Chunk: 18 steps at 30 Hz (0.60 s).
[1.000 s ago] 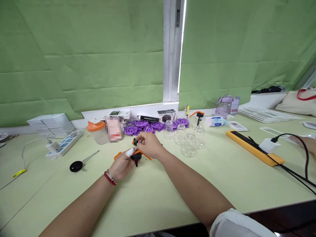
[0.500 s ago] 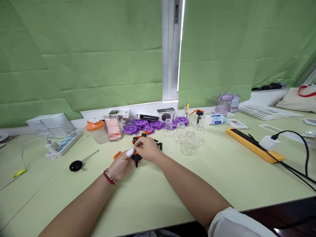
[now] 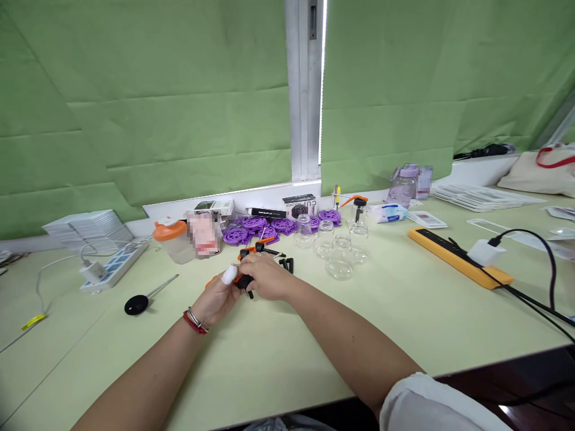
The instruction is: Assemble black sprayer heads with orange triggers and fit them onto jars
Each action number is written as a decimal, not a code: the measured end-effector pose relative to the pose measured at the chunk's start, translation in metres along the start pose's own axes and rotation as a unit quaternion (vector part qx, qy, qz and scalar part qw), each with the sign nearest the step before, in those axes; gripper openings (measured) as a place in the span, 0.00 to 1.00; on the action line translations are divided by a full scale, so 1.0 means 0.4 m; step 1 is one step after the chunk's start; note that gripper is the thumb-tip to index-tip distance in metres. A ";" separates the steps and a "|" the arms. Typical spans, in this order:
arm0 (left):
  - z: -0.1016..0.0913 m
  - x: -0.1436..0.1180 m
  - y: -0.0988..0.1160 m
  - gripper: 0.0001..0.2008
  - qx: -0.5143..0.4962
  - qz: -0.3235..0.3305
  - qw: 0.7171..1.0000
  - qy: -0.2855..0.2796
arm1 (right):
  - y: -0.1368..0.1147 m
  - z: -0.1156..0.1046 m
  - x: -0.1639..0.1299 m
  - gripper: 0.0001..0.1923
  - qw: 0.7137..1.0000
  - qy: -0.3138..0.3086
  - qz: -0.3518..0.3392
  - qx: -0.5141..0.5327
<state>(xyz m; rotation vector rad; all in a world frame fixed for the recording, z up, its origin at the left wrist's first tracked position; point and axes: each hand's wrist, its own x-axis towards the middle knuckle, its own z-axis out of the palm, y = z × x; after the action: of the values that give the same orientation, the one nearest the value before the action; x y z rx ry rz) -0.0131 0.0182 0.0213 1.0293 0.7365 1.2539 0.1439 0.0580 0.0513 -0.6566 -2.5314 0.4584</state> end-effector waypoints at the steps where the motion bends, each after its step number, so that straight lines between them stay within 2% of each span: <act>1: 0.000 -0.003 0.003 0.16 0.025 -0.004 1.000 -0.015 | 0.003 0.000 0.000 0.15 1.000 -0.008 -0.009 0.001; 4: 0.003 -0.009 0.011 0.18 0.121 -0.011 0.992 -0.039 | 0.007 -0.002 -0.002 0.14 0.999 -0.030 -0.045 0.008; 7: 0.006 -0.011 0.017 0.22 0.212 -0.029 0.977 -0.027 | 0.005 -0.005 -0.007 0.13 0.995 -0.061 -0.083 0.009; 11: 0.010 -0.013 0.022 0.18 0.233 -0.056 0.970 -0.048 | -0.004 -0.008 -0.011 0.14 0.992 -0.074 -0.100 -0.008; 13: 0.009 -0.013 0.020 0.17 0.223 -0.056 0.971 -0.061 | -0.005 -0.013 -0.010 0.14 0.995 -0.052 -0.080 -0.019; 16: 0.003 -0.011 0.014 0.15 0.217 -0.057 0.974 -0.044 | 0.016 -0.030 -0.007 0.15 0.999 0.009 -0.038 0.003; 18: -0.002 -0.008 0.010 0.16 0.212 -0.057 0.975 -0.026 | 0.050 -0.043 -0.010 0.14 0.996 0.076 0.035 0.032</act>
<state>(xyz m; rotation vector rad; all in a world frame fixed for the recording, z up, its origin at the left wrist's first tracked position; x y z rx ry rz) -0.0160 0.0150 0.0244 1.3385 1.0348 0.9856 0.1632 0.0758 0.0555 -0.7299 -2.3466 0.4931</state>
